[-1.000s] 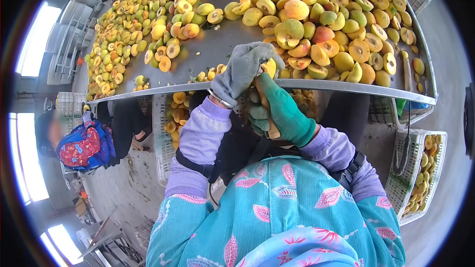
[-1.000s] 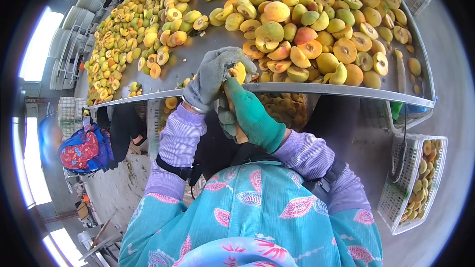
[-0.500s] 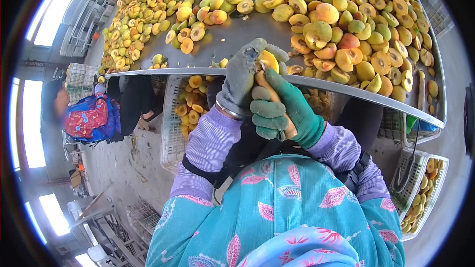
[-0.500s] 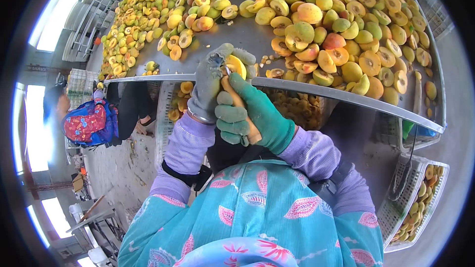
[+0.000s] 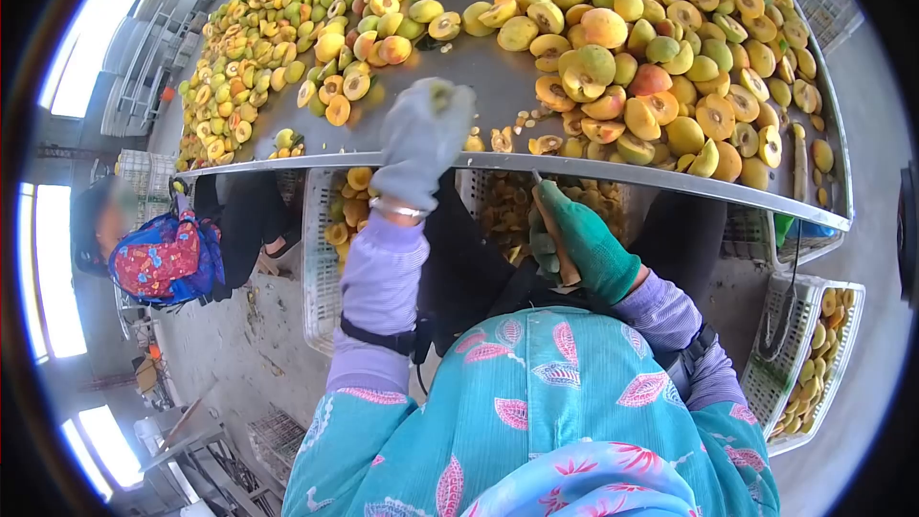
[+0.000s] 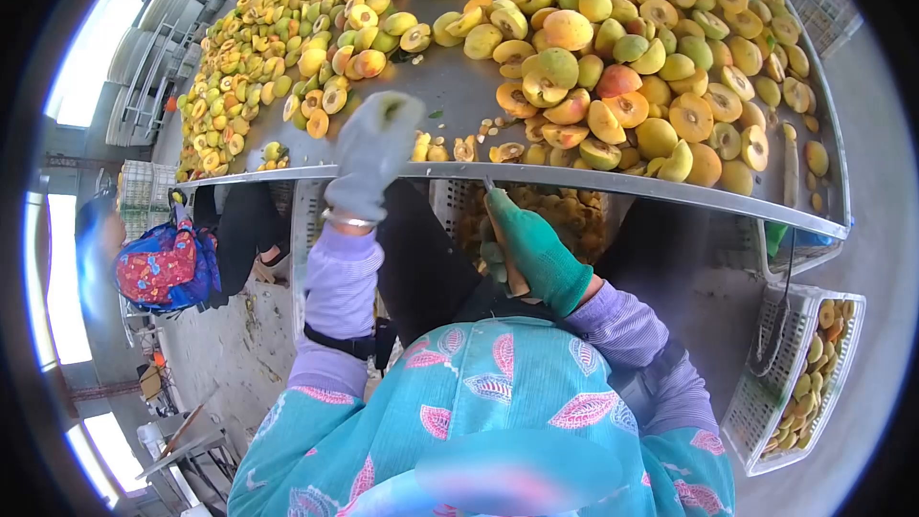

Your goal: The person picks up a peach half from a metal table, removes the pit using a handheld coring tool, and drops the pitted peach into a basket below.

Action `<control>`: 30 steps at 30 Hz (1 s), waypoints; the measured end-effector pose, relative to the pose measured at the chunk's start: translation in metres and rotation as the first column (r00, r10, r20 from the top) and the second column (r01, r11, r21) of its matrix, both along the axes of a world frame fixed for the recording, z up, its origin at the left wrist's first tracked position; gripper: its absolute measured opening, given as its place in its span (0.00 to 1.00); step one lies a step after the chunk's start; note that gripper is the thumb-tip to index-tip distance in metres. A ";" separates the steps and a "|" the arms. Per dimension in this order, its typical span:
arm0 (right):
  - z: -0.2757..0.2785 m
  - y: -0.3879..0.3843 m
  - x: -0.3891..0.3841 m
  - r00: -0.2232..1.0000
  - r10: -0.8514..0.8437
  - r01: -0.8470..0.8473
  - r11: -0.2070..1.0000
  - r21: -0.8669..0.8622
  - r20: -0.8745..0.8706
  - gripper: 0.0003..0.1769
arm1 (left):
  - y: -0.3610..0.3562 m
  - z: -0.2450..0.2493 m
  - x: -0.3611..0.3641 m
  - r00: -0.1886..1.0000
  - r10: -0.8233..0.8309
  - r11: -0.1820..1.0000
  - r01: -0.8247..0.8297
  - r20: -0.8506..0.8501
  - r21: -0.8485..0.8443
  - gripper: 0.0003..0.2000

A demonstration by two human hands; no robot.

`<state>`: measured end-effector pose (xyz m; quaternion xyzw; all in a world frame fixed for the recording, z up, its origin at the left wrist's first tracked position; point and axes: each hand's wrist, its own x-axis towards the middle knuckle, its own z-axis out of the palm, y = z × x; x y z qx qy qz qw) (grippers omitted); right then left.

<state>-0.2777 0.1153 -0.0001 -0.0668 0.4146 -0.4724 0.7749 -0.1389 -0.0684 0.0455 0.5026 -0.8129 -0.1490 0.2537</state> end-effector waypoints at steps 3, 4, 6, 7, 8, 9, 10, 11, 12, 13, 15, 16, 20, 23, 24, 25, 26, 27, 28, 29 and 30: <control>0.009 -0.004 -0.016 0.945 -0.189 0.165 0.980 -0.109 -0.268 0.25 | -0.005 -0.048 -0.106 0.966 -0.142 0.988 0.125 0.217 0.090 0.21; 0.004 -0.007 -0.018 0.905 -0.255 0.212 0.964 -0.157 -0.341 0.25 | -0.013 -0.059 -0.113 0.967 -0.227 0.969 0.212 0.116 0.126 0.22; 0.004 -0.013 -0.029 0.806 -0.334 0.231 0.938 -0.259 -0.489 0.25 | -0.025 -0.074 -0.116 0.926 -0.369 0.909 0.377 -0.076 0.178 0.23; 0.008 -0.018 -0.035 0.749 -0.348 0.200 0.930 -0.308 -0.564 0.24 | -0.025 -0.065 -0.106 0.909 -0.318 0.850 0.399 -0.269 0.344 0.22; 0.010 -0.023 -0.039 0.689 -0.360 0.161 0.922 -0.352 -0.629 0.24 | -0.021 -0.056 -0.086 0.873 -0.217 0.756 0.433 -0.437 0.490 0.21; 0.008 -0.030 -0.040 0.582 -0.377 0.073 0.907 -0.415 -0.721 0.23 | -0.013 -0.045 -0.072 0.819 -0.077 0.635 0.480 -0.568 0.605 0.20; 0.006 -0.037 -0.040 0.466 -0.394 -0.029 0.888 -0.459 -0.792 0.23 | 0.000 -0.033 -0.064 0.773 -0.111 0.672 0.521 -0.624 0.526 0.18; 0.005 -0.042 -0.035 0.344 -0.413 -0.145 0.864 -0.482 -0.843 0.22 | 0.016 -0.019 -0.055 0.724 -0.140 0.707 0.550 -0.675 0.444 0.17; 0.009 -0.046 -0.028 0.366 -0.416 -0.171 0.849 -0.499 -0.833 0.22 | 0.026 -0.011 -0.047 0.670 -0.177 0.740 0.574 -0.721 0.351 0.16; 0.003 -0.049 -0.021 0.378 -0.399 -0.180 0.854 -0.489 -0.836 0.21 | 0.034 -0.010 -0.043 0.651 -0.114 0.738 0.561 -0.750 0.375 0.15; -0.011 -0.052 -0.009 0.386 -0.366 -0.194 0.865 -0.462 -0.847 0.21 | 0.047 -0.013 -0.045 0.592 0.009 0.721 0.554 -0.806 0.415 0.16; -0.013 -0.052 -0.006 0.437 -0.354 -0.163 0.873 -0.460 -0.827 0.20 | 0.047 -0.020 -0.046 0.589 0.043 0.725 0.537 -0.807 0.431 0.17; -0.012 -0.043 -0.003 0.457 -0.398 -0.119 0.859 -0.498 -0.796 0.20 | 0.055 -0.021 -0.053 0.449 0.232 0.679 0.560 -0.863 0.474 0.19; -0.011 -0.042 -0.001 0.454 -0.480 -0.079 0.818 -0.570 -0.751 0.22 | 0.053 -0.022 -0.056 0.362 0.355 0.621 0.597 -0.862 0.507 0.19; -0.011 -0.042 0.000 0.447 -0.484 -0.085 0.814 -0.574 -0.752 0.22 | 0.053 -0.024 -0.056 0.419 0.278 0.685 0.544 -0.864 0.484 0.19; -0.011 -0.042 0.000 0.443 -0.486 -0.094 0.811 -0.578 -0.754 0.21 | 0.054 -0.025 -0.056 0.478 0.205 0.746 0.489 -0.854 0.453 0.19; -0.010 -0.042 0.001 0.454 -0.458 -0.108 0.823 -0.558 -0.764 0.21 | 0.054 -0.026 -0.056 0.434 0.278 0.728 0.486 -0.857 0.483 0.19; -0.009 -0.042 0.001 0.465 -0.432 -0.121 0.834 -0.539 -0.773 0.21 | 0.053 -0.026 -0.057 0.389 0.348 0.709 0.487 -0.853 0.511 0.19; -0.009 -0.042 0.001 0.473 -0.407 -0.134 0.844 -0.520 -0.781 0.21 | 0.053 -0.025 -0.058 0.342 0.414 0.687 0.490 -0.843 0.536 0.20; -0.014 -0.043 0.003 0.470 -0.448 -0.114 0.823 -0.556 -0.761 0.21 | 0.054 -0.023 -0.059 0.364 0.427 0.686 0.465 -0.827 0.559 0.19; -0.019 -0.044 0.007 0.463 -0.491 -0.093 0.801 -0.592 -0.738 0.22 | 0.054 -0.019 -0.061 0.387 0.438 0.684 0.442 -0.811 0.580 0.19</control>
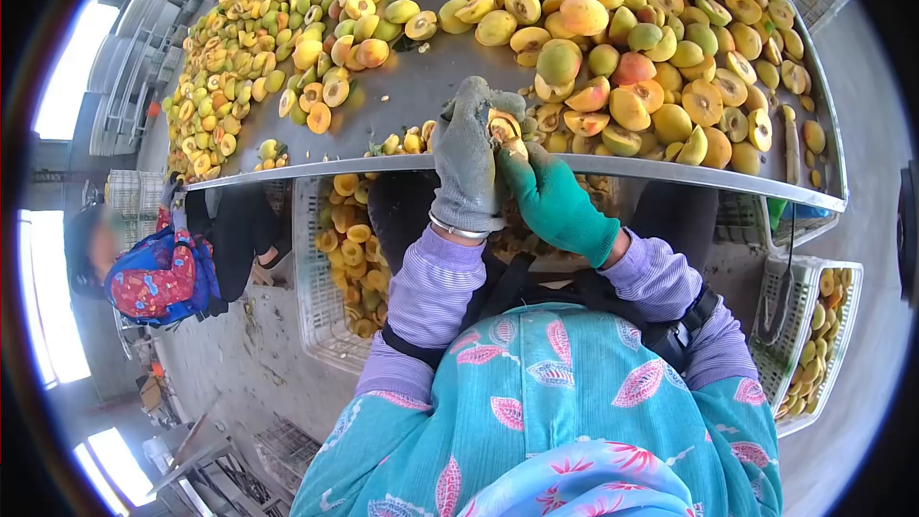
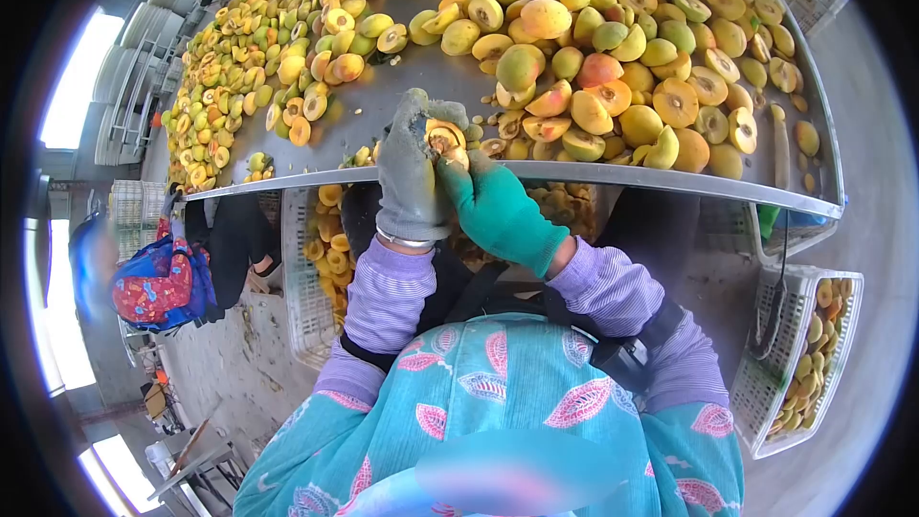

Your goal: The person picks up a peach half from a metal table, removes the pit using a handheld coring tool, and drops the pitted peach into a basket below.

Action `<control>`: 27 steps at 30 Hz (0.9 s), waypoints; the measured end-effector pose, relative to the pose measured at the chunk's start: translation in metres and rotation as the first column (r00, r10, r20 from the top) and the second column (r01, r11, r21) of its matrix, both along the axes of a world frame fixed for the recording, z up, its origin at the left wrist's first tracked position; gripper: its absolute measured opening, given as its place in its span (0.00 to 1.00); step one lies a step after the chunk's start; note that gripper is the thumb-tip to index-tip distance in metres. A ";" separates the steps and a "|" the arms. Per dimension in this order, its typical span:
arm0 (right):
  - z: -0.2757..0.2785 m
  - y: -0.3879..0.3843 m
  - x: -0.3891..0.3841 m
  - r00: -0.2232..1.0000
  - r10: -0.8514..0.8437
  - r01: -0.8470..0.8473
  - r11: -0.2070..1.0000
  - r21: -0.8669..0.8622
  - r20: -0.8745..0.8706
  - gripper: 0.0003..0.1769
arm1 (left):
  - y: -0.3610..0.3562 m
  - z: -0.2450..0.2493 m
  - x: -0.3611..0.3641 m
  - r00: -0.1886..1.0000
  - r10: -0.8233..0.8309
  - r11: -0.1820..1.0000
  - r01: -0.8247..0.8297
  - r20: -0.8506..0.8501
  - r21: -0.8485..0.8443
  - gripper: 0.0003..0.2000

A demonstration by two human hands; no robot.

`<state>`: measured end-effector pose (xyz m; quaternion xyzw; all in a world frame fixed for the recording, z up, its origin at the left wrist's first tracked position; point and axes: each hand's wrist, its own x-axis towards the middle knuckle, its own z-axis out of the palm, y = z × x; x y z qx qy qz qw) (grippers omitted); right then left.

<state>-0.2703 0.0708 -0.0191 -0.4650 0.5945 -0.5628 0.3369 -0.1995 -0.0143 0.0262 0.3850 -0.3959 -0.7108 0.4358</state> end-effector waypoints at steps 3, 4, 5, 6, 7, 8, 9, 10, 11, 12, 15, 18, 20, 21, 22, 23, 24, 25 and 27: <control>-0.005 0.001 0.000 0.992 0.026 -0.028 0.999 0.015 0.124 0.22 | -0.003 0.005 -0.003 0.996 -0.066 0.998 0.065 0.066 0.016 0.18; -0.003 0.004 0.001 0.981 0.049 -0.059 0.997 0.045 0.188 0.23 | -0.003 0.006 -0.003 0.991 -0.100 0.995 0.098 0.086 0.024 0.18; 0.000 0.006 0.002 0.973 0.042 -0.059 0.996 0.070 0.227 0.23 | -0.004 0.006 -0.004 0.983 -0.120 0.993 0.120 0.140 0.007 0.18; 0.005 0.008 0.003 0.963 0.033 -0.059 0.994 0.093 0.266 0.23 | -0.006 0.007 -0.006 0.971 -0.140 0.990 0.144 0.195 -0.010 0.18; 0.009 0.009 0.003 0.953 0.022 -0.059 0.992 0.114 0.301 0.23 | -0.007 0.009 -0.009 0.956 -0.158 0.985 0.170 0.247 -0.028 0.17; 0.010 0.009 0.005 0.942 0.007 -0.045 0.994 0.104 0.335 0.23 | -0.007 0.011 -0.010 0.949 -0.158 0.984 0.174 0.272 -0.036 0.17; 0.012 0.010 0.009 0.929 -0.007 -0.030 0.995 0.095 0.370 0.23 | -0.006 0.012 -0.011 0.941 -0.157 0.983 0.177 0.299 -0.042 0.17; 0.012 0.010 0.011 0.914 -0.022 -0.015 0.996 0.088 0.404 0.23 | -0.004 0.013 -0.012 0.933 -0.156 0.982 0.181 0.325 -0.047 0.17; 0.010 0.010 0.012 0.910 -0.027 -0.011 0.996 0.087 0.415 0.24 | -0.004 0.014 -0.012 0.931 -0.159 0.980 0.190 0.330 -0.065 0.17; 0.008 0.009 0.013 0.904 -0.030 -0.008 0.996 0.087 0.426 0.24 | -0.003 0.015 -0.012 0.928 -0.160 0.977 0.198 0.335 -0.081 0.17; 0.014 0.010 0.013 0.836 -0.031 -0.078 0.982 0.175 0.548 0.25 | -0.003 0.016 -0.007 0.898 -0.134 0.953 0.232 0.418 -0.194 0.18; 0.025 0.012 0.012 0.706 -0.028 -0.164 0.966 0.202 0.708 0.26 | -0.003 0.024 -0.005 0.870 -0.184 0.919 0.317 0.457 -0.233 0.18; 0.028 0.012 0.012 0.651 -0.030 -0.177 0.966 0.190 0.758 0.26 | -0.006 0.028 -0.001 0.847 -0.244 0.872 0.404 0.472 -0.276 0.18; 0.029 0.012 0.012 0.648 -0.036 -0.167 0.968 0.189 0.760 0.26 | -0.008 0.028 0.003 0.831 -0.270 0.831 0.457 0.486 -0.319 0.18; 0.030 0.012 0.012 0.645 -0.043 -0.155 0.970 0.186 0.763 0.26 | -0.009 0.027 0.005 0.812 -0.296 0.782 0.509 0.503 -0.361 0.19; 0.034 0.012 0.010 0.550 -0.027 -0.183 0.971 0.152 0.835 0.25 | -0.004 0.023 0.004 0.892 -0.241 0.841 0.388 0.382 -0.376 0.19; 0.042 0.012 0.007 0.445 -0.010 -0.209 0.971 0.114 0.896 0.25 | 0.007 0.016 0.002 0.951 -0.173 0.891 0.262 0.256 -0.371 0.19; 0.048 0.012 0.005 0.334 0.008 -0.229 0.971 0.072 0.943 0.24 | 0.014 0.012 0.001 0.987 -0.095 0.928 0.134 0.127 -0.348 0.20; 0.053 0.010 -0.007 0.610 0.036 -0.288 0.941 0.178 0.792 0.23 | 0.014 0.011 0.004 0.991 -0.113 0.966 0.125 0.065 -0.224 0.19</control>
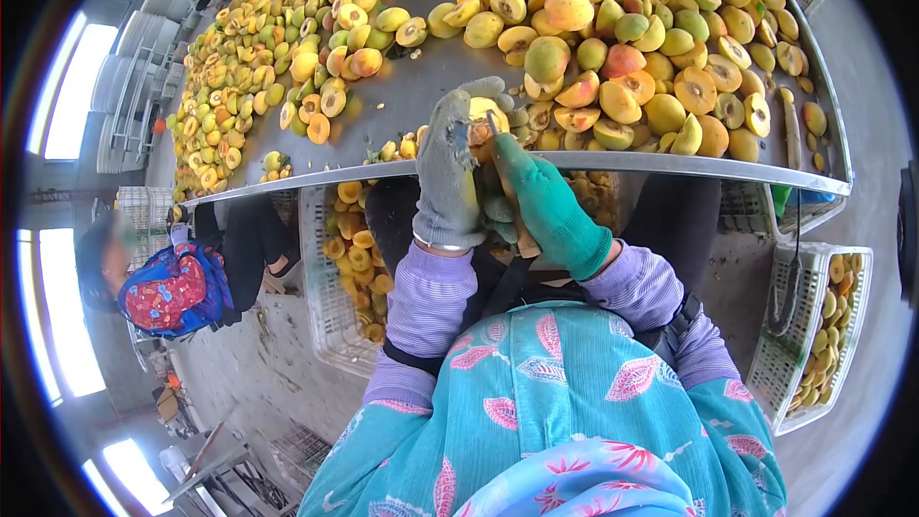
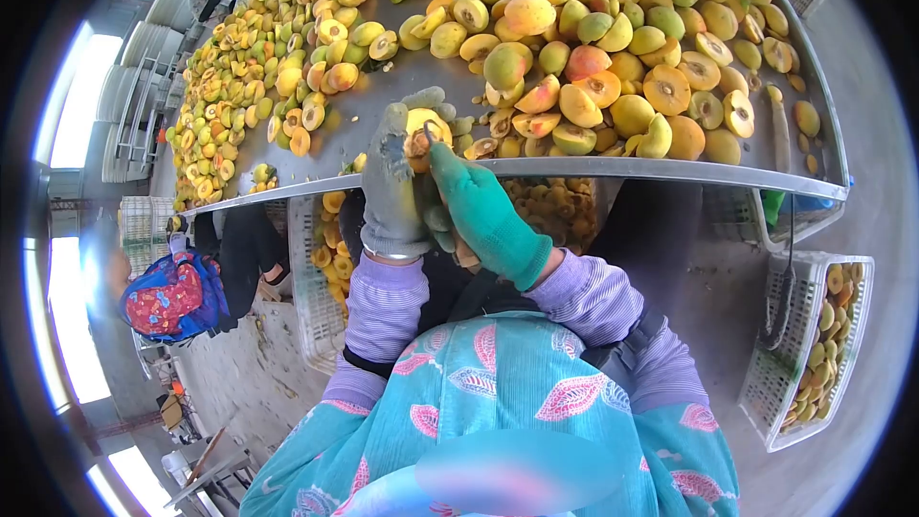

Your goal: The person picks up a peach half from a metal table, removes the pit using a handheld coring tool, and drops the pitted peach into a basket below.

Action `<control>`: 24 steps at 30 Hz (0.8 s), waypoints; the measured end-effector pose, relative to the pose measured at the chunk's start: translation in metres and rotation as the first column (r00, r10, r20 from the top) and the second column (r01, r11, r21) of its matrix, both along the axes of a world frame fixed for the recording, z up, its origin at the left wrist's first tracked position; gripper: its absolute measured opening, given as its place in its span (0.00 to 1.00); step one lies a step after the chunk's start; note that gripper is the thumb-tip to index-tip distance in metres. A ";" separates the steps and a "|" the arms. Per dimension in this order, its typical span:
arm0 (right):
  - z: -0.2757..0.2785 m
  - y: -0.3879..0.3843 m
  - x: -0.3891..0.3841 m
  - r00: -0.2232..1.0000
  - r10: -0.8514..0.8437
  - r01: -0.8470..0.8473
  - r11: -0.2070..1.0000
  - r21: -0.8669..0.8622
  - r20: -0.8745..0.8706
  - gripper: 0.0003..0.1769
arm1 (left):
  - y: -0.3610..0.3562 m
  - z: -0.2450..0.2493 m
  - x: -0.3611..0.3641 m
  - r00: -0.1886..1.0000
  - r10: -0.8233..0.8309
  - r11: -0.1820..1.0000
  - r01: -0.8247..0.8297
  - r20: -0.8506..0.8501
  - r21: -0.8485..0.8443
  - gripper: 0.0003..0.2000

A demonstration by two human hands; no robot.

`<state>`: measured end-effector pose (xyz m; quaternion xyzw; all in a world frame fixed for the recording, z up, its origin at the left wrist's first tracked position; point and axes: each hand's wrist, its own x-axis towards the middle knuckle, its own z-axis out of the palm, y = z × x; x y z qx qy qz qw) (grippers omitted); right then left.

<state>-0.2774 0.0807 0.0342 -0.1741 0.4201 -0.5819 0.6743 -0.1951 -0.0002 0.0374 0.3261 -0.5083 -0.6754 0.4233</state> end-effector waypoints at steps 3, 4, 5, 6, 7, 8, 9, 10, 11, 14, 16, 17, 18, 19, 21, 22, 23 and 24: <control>-0.010 -0.004 0.011 0.927 -0.090 0.051 0.992 -0.115 -0.364 0.22 | -0.011 -0.002 0.007 0.999 -0.009 0.994 0.014 -0.044 0.112 0.21; -0.014 -0.004 0.018 0.874 -0.181 0.104 0.976 -0.189 -0.451 0.22 | -0.012 -0.003 0.008 0.999 -0.010 0.993 0.013 -0.032 0.117 0.22; -0.018 -0.003 0.021 0.845 -0.232 0.144 0.967 -0.212 -0.481 0.22 | -0.012 -0.003 0.007 1.000 -0.016 0.992 0.018 -0.021 0.125 0.24; -0.022 -0.004 0.022 0.810 -0.258 0.162 0.961 -0.222 -0.526 0.22 | -0.011 -0.001 0.004 1.000 -0.022 0.991 0.024 -0.013 0.132 0.26; -0.030 -0.006 0.025 0.773 -0.282 0.177 0.956 -0.234 -0.568 0.22 | -0.010 0.001 0.000 1.000 -0.009 0.992 0.012 -0.023 0.125 0.24; -0.036 -0.007 0.028 0.736 -0.302 0.189 0.951 -0.244 -0.606 0.22 | -0.010 0.002 -0.001 1.000 -0.017 0.991 0.020 -0.021 0.130 0.24; -0.039 -0.008 0.031 0.704 -0.337 0.208 0.939 -0.273 -0.625 0.21 | -0.011 0.003 -0.002 1.000 -0.024 0.990 0.026 -0.018 0.136 0.23; -0.041 -0.008 0.034 0.671 -0.371 0.224 0.927 -0.301 -0.642 0.21 | -0.011 0.004 -0.002 0.999 -0.030 0.989 0.032 -0.015 0.143 0.23; -0.041 -0.008 0.036 0.635 -0.405 0.240 0.913 -0.330 -0.658 0.21 | -0.011 0.006 -0.002 0.999 -0.033 0.990 0.032 0.011 0.139 0.22; -0.038 -0.010 0.037 0.696 -0.420 0.252 0.902 -0.349 -0.583 0.20 | -0.014 0.011 -0.002 0.998 -0.051 0.990 0.045 0.047 0.134 0.20; -0.030 -0.009 0.037 0.718 -0.377 0.247 0.924 -0.293 -0.586 0.20 | -0.018 0.012 -0.002 0.997 -0.076 0.987 0.071 0.024 0.146 0.18; -0.028 -0.008 0.036 0.727 -0.354 0.242 0.934 -0.263 -0.588 0.21 | -0.020 0.012 -0.002 0.993 -0.102 0.987 0.094 0.060 0.131 0.19; -0.036 -0.008 0.037 0.607 -0.448 0.236 0.891 -0.389 -0.657 0.20 | -0.021 0.012 -0.001 0.987 -0.125 0.987 0.113 0.099 0.117 0.20; -0.045 -0.009 0.038 0.475 -0.541 0.208 0.835 -0.509 -0.694 0.20 | -0.022 0.012 0.000 0.980 -0.146 0.986 0.132 0.139 0.102 0.21; -0.050 -0.013 0.032 0.467 -0.511 0.168 0.853 -0.495 -0.721 0.20 | -0.024 0.004 0.002 0.984 -0.138 0.990 0.134 0.115 0.042 0.21; -0.047 -0.014 0.025 0.593 -0.378 0.155 0.920 -0.360 -0.711 0.20 | -0.024 0.001 0.002 0.985 -0.137 0.991 0.137 0.104 0.013 0.21; -0.044 -0.016 0.020 0.704 -0.241 0.121 0.968 -0.222 -0.668 0.19 | -0.024 -0.001 -0.002 0.994 -0.111 0.990 0.108 0.026 0.094 0.21; -0.044 -0.016 0.021 0.682 -0.291 0.162 0.955 -0.250 -0.670 0.19 | -0.022 -0.003 -0.008 0.996 -0.075 0.981 0.083 -0.051 0.177 0.20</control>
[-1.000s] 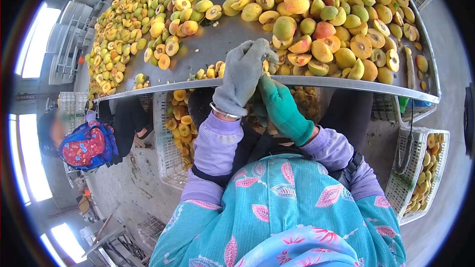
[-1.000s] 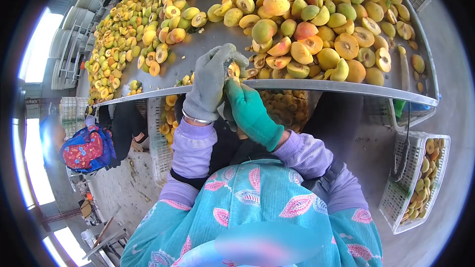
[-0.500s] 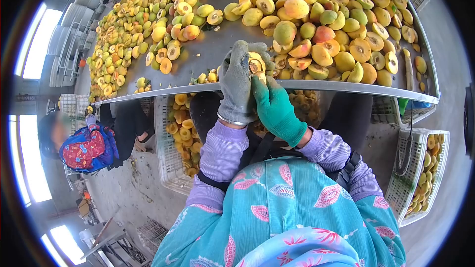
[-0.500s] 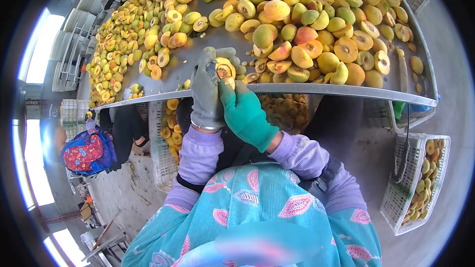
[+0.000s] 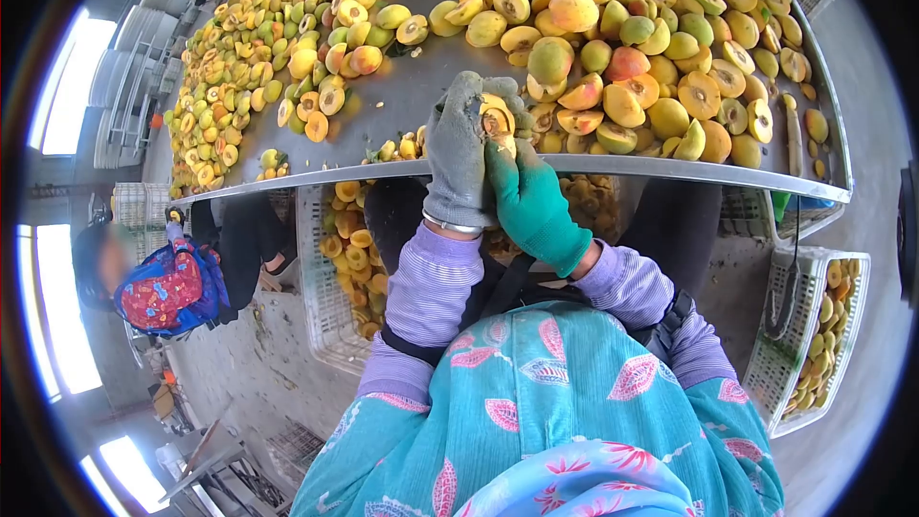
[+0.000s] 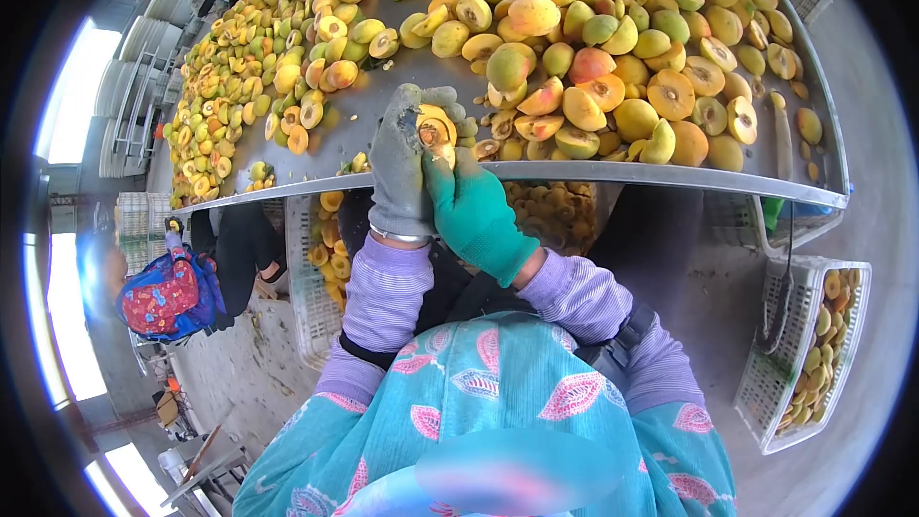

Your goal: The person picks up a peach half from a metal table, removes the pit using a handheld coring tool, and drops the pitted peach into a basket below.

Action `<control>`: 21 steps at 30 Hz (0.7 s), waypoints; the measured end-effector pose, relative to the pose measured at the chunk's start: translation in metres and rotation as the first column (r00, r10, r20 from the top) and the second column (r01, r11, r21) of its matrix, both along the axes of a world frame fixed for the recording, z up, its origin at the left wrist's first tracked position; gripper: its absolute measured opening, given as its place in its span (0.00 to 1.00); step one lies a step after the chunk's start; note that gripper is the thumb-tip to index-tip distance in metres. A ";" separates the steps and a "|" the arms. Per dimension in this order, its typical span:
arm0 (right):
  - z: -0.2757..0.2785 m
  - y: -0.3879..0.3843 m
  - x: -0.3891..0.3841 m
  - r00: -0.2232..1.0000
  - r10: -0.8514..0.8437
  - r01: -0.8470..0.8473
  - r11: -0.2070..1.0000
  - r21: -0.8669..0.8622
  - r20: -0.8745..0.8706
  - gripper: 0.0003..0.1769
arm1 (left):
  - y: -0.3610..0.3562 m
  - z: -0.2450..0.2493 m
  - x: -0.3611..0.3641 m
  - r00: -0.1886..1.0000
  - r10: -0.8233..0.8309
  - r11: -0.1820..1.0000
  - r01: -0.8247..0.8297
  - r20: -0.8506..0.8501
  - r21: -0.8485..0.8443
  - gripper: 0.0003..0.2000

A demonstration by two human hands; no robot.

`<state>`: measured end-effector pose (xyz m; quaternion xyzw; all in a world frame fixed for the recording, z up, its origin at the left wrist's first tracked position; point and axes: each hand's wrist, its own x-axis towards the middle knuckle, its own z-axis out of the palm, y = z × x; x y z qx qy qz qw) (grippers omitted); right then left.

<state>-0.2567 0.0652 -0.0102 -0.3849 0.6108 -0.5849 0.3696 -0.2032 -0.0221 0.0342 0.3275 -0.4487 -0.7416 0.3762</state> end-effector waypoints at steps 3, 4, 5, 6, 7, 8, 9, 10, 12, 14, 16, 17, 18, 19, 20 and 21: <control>-0.003 0.001 0.006 0.995 -0.097 0.096 0.993 -0.074 -0.012 0.18 | 0.003 0.001 -0.004 0.999 0.052 0.996 -0.051 -0.012 0.067 0.20; -0.005 0.001 0.007 0.994 -0.108 0.107 0.990 -0.092 0.002 0.18 | 0.005 0.003 -0.005 0.998 0.056 0.997 -0.057 0.017 0.054 0.20; -0.005 0.000 0.007 0.993 -0.118 0.119 0.986 -0.113 0.015 0.17 | 0.007 0.006 -0.007 0.998 0.064 0.998 -0.064 0.015 0.020 0.20; -0.003 0.000 0.008 0.988 -0.153 0.151 0.977 -0.153 0.004 0.17 | 0.011 0.009 -0.009 0.997 0.073 0.997 -0.072 0.011 -0.013 0.19; 0.001 0.002 0.010 0.983 -0.185 0.181 0.965 -0.191 -0.005 0.16 | 0.013 0.009 -0.011 0.997 0.083 0.996 -0.083 0.008 -0.044 0.19; 0.003 0.004 0.010 0.977 -0.215 0.206 0.952 -0.228 -0.013 0.16 | 0.013 0.009 -0.011 0.998 0.066 0.996 -0.064 0.020 -0.065 0.19; 0.001 0.004 0.011 0.979 -0.199 0.185 0.952 -0.244 -0.034 0.16 | 0.011 0.008 -0.010 0.998 0.049 0.995 -0.046 0.036 -0.087 0.18; -0.003 0.003 0.011 0.981 -0.184 0.164 0.951 -0.262 -0.054 0.16 | 0.009 0.008 -0.009 0.998 0.032 0.994 -0.027 0.052 -0.110 0.18; -0.005 0.003 0.007 0.994 -0.096 0.105 0.979 -0.177 0.059 0.18 | 0.008 0.010 -0.008 0.996 0.009 0.998 -0.003 0.088 -0.062 0.18; -0.002 0.004 0.001 0.939 0.048 -0.039 0.999 -0.033 0.342 0.19 | 0.004 0.013 -0.008 0.990 -0.038 0.998 0.044 0.137 -0.044 0.18; 0.006 0.008 -0.009 0.778 0.167 -0.221 0.975 0.015 0.606 0.21 | -0.002 0.016 -0.010 0.971 -0.109 0.991 0.123 0.212 -0.057 0.18; 0.009 0.010 -0.011 0.658 0.218 -0.312 0.950 -0.002 0.721 0.22 | -0.004 0.018 -0.013 0.957 -0.129 0.986 0.152 0.261 -0.070 0.18; 0.006 0.010 -0.008 0.637 0.190 -0.257 0.966 -0.026 0.747 0.22 | -0.005 0.021 -0.017 0.939 -0.149 0.980 0.183 0.310 -0.084 0.18; 0.001 0.009 -0.002 0.614 0.163 -0.200 0.979 -0.048 0.773 0.23 | -0.005 0.023 -0.018 0.919 -0.166 0.972 0.213 0.357 -0.095 0.18; -0.001 0.008 0.001 0.590 0.143 -0.145 0.987 -0.070 0.795 0.24 | -0.007 0.023 -0.017 0.923 -0.224 0.963 0.260 0.311 -0.076 0.18; 0.003 0.009 -0.004 0.381 0.262 -0.211 0.958 -0.193 0.887 0.24 | -0.010 0.023 -0.014 0.924 -0.278 0.951 0.304 0.263 -0.063 0.19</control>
